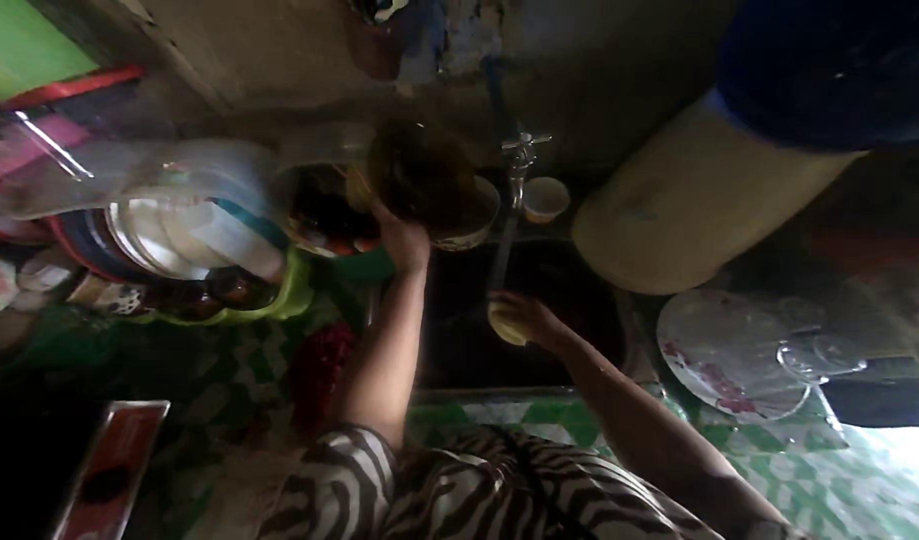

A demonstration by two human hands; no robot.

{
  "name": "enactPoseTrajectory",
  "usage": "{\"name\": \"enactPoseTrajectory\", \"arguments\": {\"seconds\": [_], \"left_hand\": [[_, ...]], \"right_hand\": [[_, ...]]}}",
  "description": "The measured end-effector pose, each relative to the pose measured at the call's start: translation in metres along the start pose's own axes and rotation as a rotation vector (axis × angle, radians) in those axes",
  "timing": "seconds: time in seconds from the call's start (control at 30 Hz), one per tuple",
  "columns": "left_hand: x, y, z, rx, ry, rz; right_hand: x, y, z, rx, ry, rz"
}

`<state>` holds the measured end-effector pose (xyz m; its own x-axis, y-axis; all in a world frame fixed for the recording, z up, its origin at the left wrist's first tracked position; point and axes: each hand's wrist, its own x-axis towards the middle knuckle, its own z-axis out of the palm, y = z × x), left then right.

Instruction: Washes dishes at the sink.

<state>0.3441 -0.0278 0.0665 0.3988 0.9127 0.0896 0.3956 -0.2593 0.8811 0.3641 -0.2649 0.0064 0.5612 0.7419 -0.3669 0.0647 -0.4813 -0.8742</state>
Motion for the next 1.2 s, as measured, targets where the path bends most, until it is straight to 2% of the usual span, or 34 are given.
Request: {"name": "enactPoseTrajectory", "arguments": {"seconds": [0.1,0.17,0.23,0.3,0.43,0.53,0.73,0.93,1.0,1.07,1.2], "left_hand": [[-0.001,0.006,0.003,0.119,-0.009,0.051],[0.002,0.006,0.005,0.209,-0.023,0.067],[0.005,0.002,0.006,0.286,-0.012,0.093],[0.008,-0.002,0.007,0.332,-0.002,0.141],[0.009,-0.002,0.011,0.346,0.004,0.168],[0.010,0.002,0.016,0.348,0.025,0.192],[0.013,0.006,0.026,0.456,0.046,0.228],[0.004,0.010,0.011,0.317,0.162,0.224],[-0.006,0.003,0.001,0.231,0.175,0.247],[-0.024,-0.010,-0.016,0.110,0.124,0.250],[-0.096,-0.041,-0.052,-0.172,0.056,-0.071]], "right_hand": [[0.014,-0.039,0.018,-0.105,-0.082,-0.142],[0.014,-0.047,0.029,-0.169,-0.144,-0.187],[0.006,-0.032,0.038,-0.201,-0.210,-0.177],[-0.005,-0.005,0.036,-0.173,-0.244,-0.087],[-0.036,0.052,0.007,-0.019,-0.114,0.124],[-0.047,0.079,-0.019,-0.029,-0.029,0.214],[-0.057,0.094,-0.036,-0.071,-0.016,0.246],[-0.050,0.089,-0.030,0.039,0.019,0.170],[-0.049,0.086,-0.029,0.155,0.083,0.212],[-0.052,0.086,-0.029,0.381,0.177,0.238],[-0.047,0.087,-0.031,0.972,0.282,0.216]]}}
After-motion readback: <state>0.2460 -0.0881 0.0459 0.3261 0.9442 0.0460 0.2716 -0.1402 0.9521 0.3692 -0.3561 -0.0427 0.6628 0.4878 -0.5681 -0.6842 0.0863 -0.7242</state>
